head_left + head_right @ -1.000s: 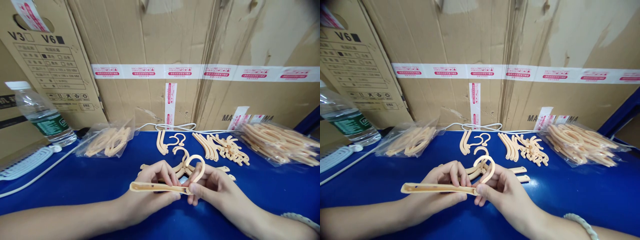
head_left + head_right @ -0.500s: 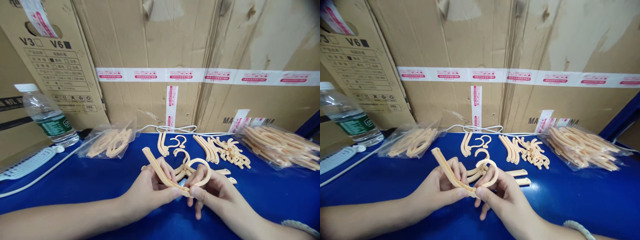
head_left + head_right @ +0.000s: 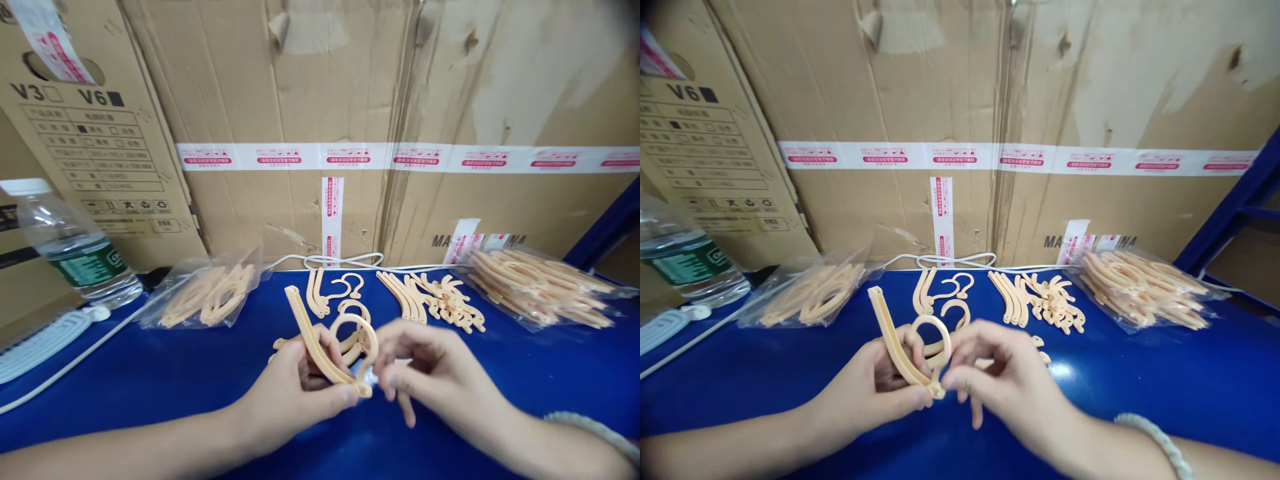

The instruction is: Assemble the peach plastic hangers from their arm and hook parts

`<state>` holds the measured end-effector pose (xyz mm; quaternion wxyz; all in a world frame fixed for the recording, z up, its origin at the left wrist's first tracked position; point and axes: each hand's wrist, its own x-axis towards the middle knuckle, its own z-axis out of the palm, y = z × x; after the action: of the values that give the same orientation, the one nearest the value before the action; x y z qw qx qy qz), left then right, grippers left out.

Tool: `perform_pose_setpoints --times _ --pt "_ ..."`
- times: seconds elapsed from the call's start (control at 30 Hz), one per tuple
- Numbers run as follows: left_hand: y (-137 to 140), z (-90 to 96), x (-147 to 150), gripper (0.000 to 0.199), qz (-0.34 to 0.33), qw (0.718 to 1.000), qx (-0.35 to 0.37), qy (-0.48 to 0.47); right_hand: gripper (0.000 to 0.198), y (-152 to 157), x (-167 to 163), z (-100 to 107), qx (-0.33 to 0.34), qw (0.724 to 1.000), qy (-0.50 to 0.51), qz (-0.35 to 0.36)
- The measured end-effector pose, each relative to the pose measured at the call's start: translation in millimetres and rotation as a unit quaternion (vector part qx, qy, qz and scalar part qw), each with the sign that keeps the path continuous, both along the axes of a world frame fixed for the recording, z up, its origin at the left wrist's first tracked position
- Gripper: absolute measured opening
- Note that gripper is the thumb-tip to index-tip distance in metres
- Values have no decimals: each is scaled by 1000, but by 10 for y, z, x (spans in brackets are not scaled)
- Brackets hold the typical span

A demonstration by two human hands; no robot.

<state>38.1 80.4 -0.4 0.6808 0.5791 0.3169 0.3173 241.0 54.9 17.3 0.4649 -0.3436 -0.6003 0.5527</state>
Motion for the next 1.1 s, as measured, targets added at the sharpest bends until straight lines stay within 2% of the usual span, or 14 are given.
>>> perform_pose_setpoints --times 0.1,0.17,0.23,0.3,0.33,0.4,0.47,0.57,0.63,0.7,0.77,0.87,0.97,1.1 --pt "37 23 -3 32 41 999 1 9 24 204 271 293 139 979 -100 -113" --pt "49 49 1 30 52 999 0 5 17 379 491 440 249 923 -255 -149" --pt "43 78 5 28 49 999 0 12 10 550 681 485 328 838 -426 -94" --pt "29 103 6 27 48 999 -5 23 11 688 807 431 344 769 -539 -19" --pt "22 112 4 27 48 998 -5 29 14 738 843 383 338 747 -573 5" --pt "15 122 0 26 52 998 -3 35 17 802 870 287 323 729 -602 27" --pt "19 118 -5 25 53 998 1 30 13 822 858 236 321 736 -595 35" --pt "36 95 -10 24 50 999 6 12 15 790 804 270 346 772 -532 21" --pt "44 78 -13 22 48 999 10 9 19 728 749 330 366 804 -466 -39" --pt "46 67 -16 22 48 999 7 7 18 631 671 385 353 842 -390 -119" --pt "42 67 -16 22 47 999 4 0 19 503 569 422 297 889 -306 -165" --pt "33 80 -10 22 48 999 4 -10 22 297 394 446 187 953 -178 -161" --pt "25 95 -1 21 60 998 6 -15 24 139 249 427 114 976 -102 -156" --pt "19 101 -2 17 53 998 19 -10 26 64 170 330 32 987 -39 -154"
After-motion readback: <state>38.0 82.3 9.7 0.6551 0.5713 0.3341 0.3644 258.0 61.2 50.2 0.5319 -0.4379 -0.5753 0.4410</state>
